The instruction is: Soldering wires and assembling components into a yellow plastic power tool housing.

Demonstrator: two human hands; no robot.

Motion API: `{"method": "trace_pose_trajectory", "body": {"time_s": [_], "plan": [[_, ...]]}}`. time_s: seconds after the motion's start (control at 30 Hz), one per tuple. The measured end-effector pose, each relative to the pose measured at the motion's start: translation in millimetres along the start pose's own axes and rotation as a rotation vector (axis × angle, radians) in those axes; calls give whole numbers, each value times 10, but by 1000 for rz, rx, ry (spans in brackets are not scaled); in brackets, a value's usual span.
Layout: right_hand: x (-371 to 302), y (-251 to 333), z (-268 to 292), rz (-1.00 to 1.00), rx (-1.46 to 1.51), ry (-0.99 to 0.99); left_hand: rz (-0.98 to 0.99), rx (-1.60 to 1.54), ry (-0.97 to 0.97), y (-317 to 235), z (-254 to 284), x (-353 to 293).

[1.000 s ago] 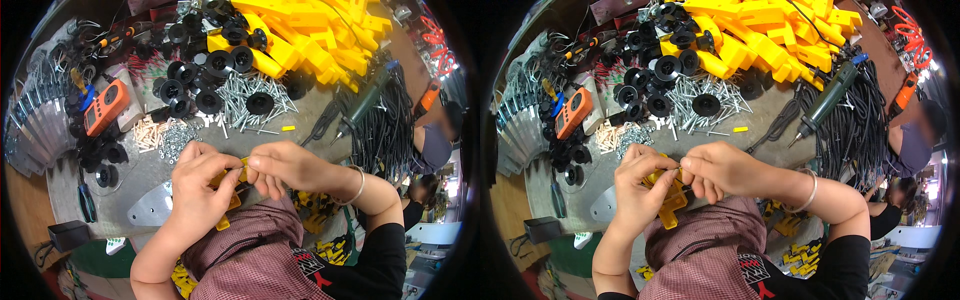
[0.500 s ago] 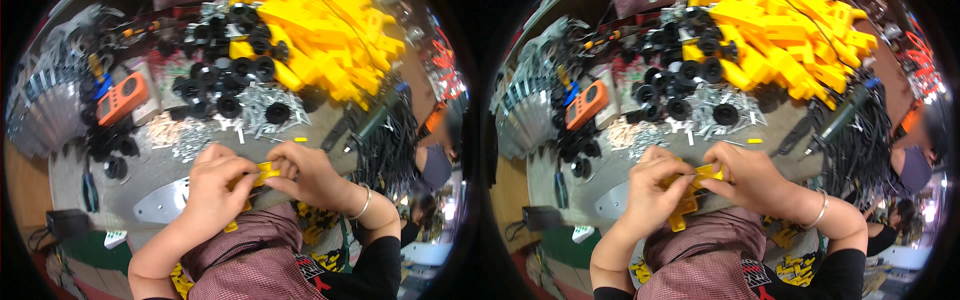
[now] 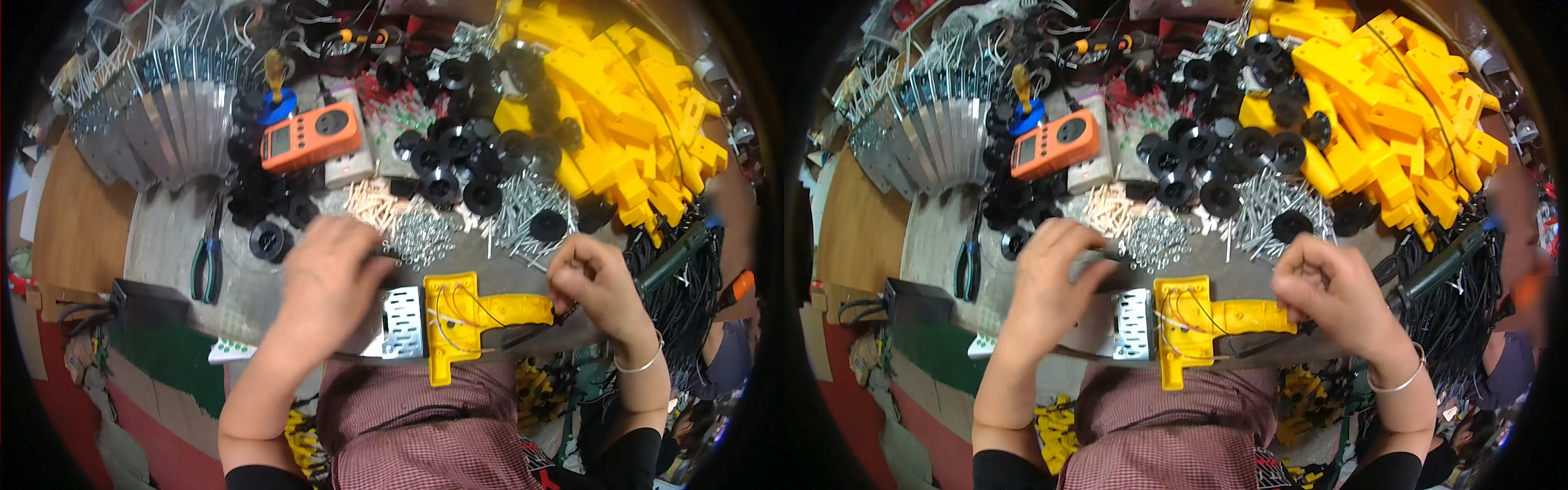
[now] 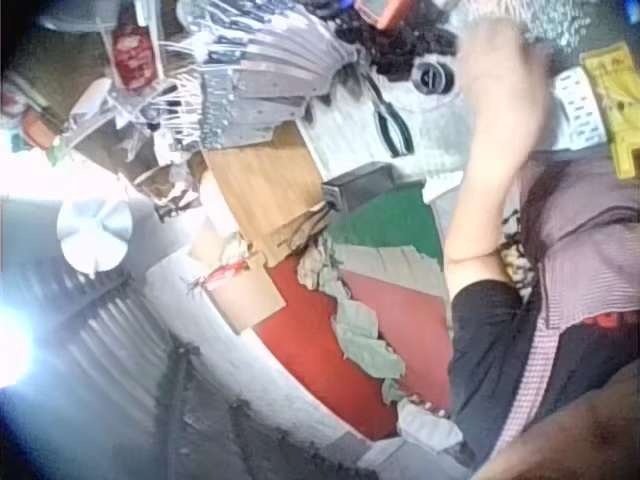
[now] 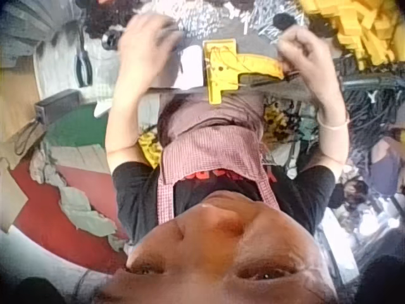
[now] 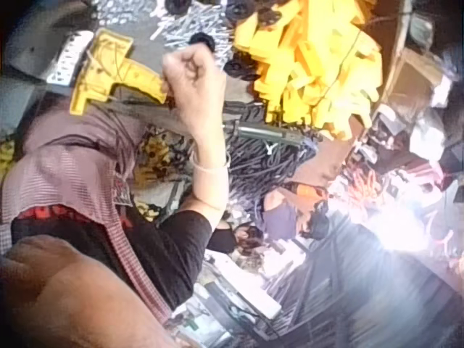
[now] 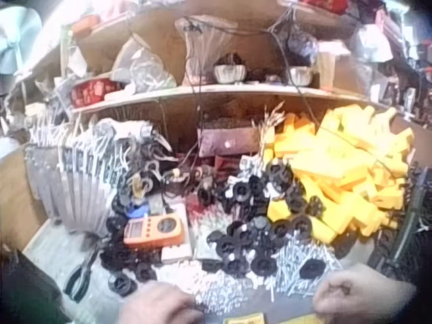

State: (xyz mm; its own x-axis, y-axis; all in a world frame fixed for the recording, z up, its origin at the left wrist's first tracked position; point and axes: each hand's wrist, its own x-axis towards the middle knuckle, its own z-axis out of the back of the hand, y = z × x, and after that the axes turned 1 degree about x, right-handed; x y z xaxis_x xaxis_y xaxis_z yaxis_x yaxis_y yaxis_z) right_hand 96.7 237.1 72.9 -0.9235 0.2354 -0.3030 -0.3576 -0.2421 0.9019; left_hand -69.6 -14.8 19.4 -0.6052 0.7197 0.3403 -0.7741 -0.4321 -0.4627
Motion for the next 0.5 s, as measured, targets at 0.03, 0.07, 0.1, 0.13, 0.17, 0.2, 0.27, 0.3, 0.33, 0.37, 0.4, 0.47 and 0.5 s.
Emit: {"method": "trace_pose_trajectory", "body": {"time_s": [0.03,0.07,0.1,0.13,0.17,0.2,0.27,0.3,0.33,0.37,0.4,0.47,0.5], "plan": [[114,84,8,33,-1,-43,89,240,25,130,16,-25],[224,194,-6,75,0,-77,102,382,38,288,-26,-121],[356,289,-27,123,9,-78,144,378,83,350,-61,-167],[494,378,-55,170,18,-77,151,344,39,416,-143,-202],[638,441,-95,240,-23,-47,118,365,26,476,-202,-230],[785,475,-147,289,22,-20,91,388,15,494,-231,-247],[1006,577,-259,336,-53,7,9,391,-16,468,-184,-249],[1109,629,-310,354,-90,30,-12,347,-59,413,-104,-246],[1191,745,-373,382,-214,9,-1,246,-118,414,-63,-287],[1355,811,-502,519,-237,-10,19,123,-201,394,10,-359],[1499,885,-605,648,-265,-50,16,-14,-282,348,90,-385],[1886,1121,-851,930,-319,-54,23,-71,-413,345,250,-472],[2065,1253,-994,1004,-432,-108,24,-131,-531,376,328,-519]]}}
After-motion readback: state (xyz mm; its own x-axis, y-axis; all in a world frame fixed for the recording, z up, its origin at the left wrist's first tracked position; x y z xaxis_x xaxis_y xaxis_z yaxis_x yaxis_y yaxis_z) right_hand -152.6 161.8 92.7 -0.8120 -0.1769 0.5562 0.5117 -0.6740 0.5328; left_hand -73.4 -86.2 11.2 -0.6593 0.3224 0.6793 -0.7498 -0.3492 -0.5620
